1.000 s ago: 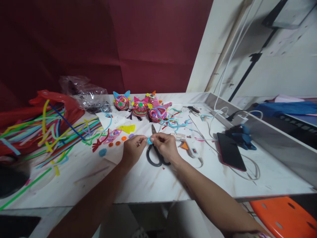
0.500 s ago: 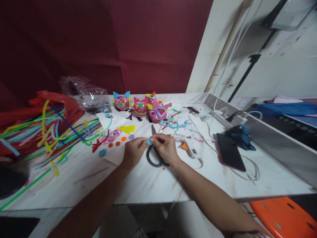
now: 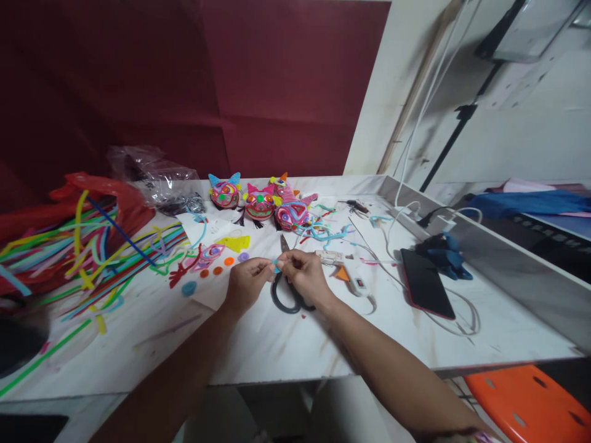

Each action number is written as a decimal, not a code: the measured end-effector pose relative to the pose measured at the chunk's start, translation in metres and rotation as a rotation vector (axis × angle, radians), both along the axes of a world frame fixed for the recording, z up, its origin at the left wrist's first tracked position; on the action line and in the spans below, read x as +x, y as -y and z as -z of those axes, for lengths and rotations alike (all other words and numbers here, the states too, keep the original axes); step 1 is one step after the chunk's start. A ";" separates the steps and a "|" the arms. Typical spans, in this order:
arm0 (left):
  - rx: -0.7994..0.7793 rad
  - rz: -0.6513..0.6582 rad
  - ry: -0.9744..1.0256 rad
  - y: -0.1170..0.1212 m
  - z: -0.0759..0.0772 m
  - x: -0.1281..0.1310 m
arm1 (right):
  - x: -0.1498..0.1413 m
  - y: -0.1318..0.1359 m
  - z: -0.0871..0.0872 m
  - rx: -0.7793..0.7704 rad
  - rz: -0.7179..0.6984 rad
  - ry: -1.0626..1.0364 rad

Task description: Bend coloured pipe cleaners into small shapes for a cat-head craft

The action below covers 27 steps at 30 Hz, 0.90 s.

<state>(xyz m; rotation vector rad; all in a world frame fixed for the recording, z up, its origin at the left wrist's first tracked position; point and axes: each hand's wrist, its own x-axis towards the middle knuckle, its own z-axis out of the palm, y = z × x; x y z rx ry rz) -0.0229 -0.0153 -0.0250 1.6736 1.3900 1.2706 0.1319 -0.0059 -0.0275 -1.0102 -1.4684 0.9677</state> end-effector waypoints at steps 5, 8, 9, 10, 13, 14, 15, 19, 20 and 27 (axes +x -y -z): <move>0.143 -0.006 -0.220 0.002 -0.009 -0.003 | 0.010 -0.001 -0.010 0.296 -0.056 0.293; 0.188 0.031 -0.261 0.003 -0.012 -0.004 | 0.013 0.001 -0.014 0.340 -0.103 0.349; 0.168 0.056 -0.243 0.002 -0.012 -0.004 | 0.014 0.001 -0.015 0.301 -0.118 0.329; 0.134 0.082 -0.214 0.002 -0.012 -0.005 | 0.014 0.001 -0.014 0.233 -0.137 0.287; 0.006 0.148 -0.096 -0.001 -0.008 -0.006 | 0.013 0.000 -0.009 -0.024 -0.197 0.104; -0.023 0.152 -0.058 -0.002 -0.006 -0.006 | 0.012 -0.001 -0.007 -0.076 -0.198 0.052; -0.035 0.142 -0.031 -0.003 -0.005 -0.006 | 0.011 -0.002 -0.005 -0.097 -0.187 0.017; 0.056 0.045 -0.099 -0.002 -0.007 -0.006 | 0.008 -0.003 -0.003 -0.015 -0.100 0.038; 0.095 0.024 -0.139 -0.001 -0.009 -0.006 | 0.008 -0.002 -0.004 0.008 -0.090 0.062; 0.116 0.082 -0.077 -0.001 -0.009 -0.005 | 0.010 -0.002 -0.008 -0.167 -0.228 -0.082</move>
